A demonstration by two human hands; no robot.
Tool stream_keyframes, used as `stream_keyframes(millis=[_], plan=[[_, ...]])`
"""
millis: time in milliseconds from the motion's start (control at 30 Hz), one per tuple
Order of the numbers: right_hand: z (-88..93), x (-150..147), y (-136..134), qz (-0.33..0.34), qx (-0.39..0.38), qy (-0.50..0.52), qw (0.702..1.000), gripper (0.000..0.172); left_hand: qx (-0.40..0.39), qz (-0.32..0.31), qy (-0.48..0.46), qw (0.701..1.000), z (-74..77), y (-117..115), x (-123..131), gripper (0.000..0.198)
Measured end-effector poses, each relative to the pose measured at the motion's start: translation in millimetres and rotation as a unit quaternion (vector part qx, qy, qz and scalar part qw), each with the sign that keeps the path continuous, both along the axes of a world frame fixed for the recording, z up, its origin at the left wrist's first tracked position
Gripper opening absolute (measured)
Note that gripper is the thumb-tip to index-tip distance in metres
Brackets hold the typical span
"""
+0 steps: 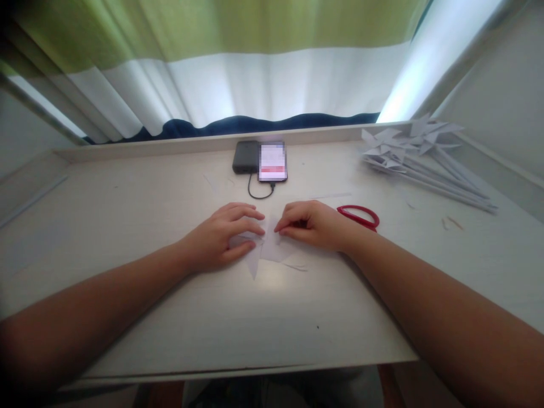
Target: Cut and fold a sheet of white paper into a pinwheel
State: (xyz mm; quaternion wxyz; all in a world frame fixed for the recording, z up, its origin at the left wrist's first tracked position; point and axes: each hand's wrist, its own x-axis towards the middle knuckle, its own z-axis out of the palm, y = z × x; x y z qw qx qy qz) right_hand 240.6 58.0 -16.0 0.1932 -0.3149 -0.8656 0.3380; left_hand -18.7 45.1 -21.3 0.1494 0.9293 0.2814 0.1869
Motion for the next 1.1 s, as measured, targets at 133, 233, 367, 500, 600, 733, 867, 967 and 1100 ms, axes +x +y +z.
stream_keyframes(millis=[133,233,367,500,600,733,867,967,1100], plan=[[2.1,-4.8,-4.7,-0.009,0.073,-0.018,0.997,0.016,0.006,0.007,-0.016,1.0,-0.9,1.3,0.7,0.015],[1.5,-9.7,-7.4,0.005,0.107,-0.033,0.994,0.016,0.007,0.0,-0.021,1.0,-1.5,1.8,1.6,0.016],[-2.1,-15.1,-6.7,0.015,0.126,-0.049,0.991,0.016,0.007,0.002,-0.017,1.0,-1.4,1.7,2.6,0.016],[-5.6,-17.0,-4.3,0.002,0.122,-0.046,0.991,0.014,0.005,0.009,-0.016,1.0,-1.8,1.5,3.1,0.017],[-5.9,-17.4,-4.2,-0.01,0.115,-0.042,0.992,0.014,0.004,0.004,-0.018,1.0,-1.9,1.4,3.1,0.017],[-4.3,-17.8,-5.6,-0.014,0.113,-0.042,0.993,0.013,0.006,-0.006,-0.012,1.0,-0.6,1.0,2.6,0.018],[-3.3,-18.0,-6.6,-0.015,0.116,-0.046,0.992,0.013,0.009,-0.011,-0.015,1.0,1.4,0.2,2.9,0.018],[-3.7,-18.0,-7.0,-0.016,0.119,-0.051,0.991,0.013,0.006,-0.024,-0.018,1.0,2.4,-0.2,3.6,0.018],[-4.6,-18.1,-7.0,-0.015,0.128,-0.05,0.99,0.013,0.006,-0.043,-0.012,0.999,2.0,-0.3,3.6,0.019]])
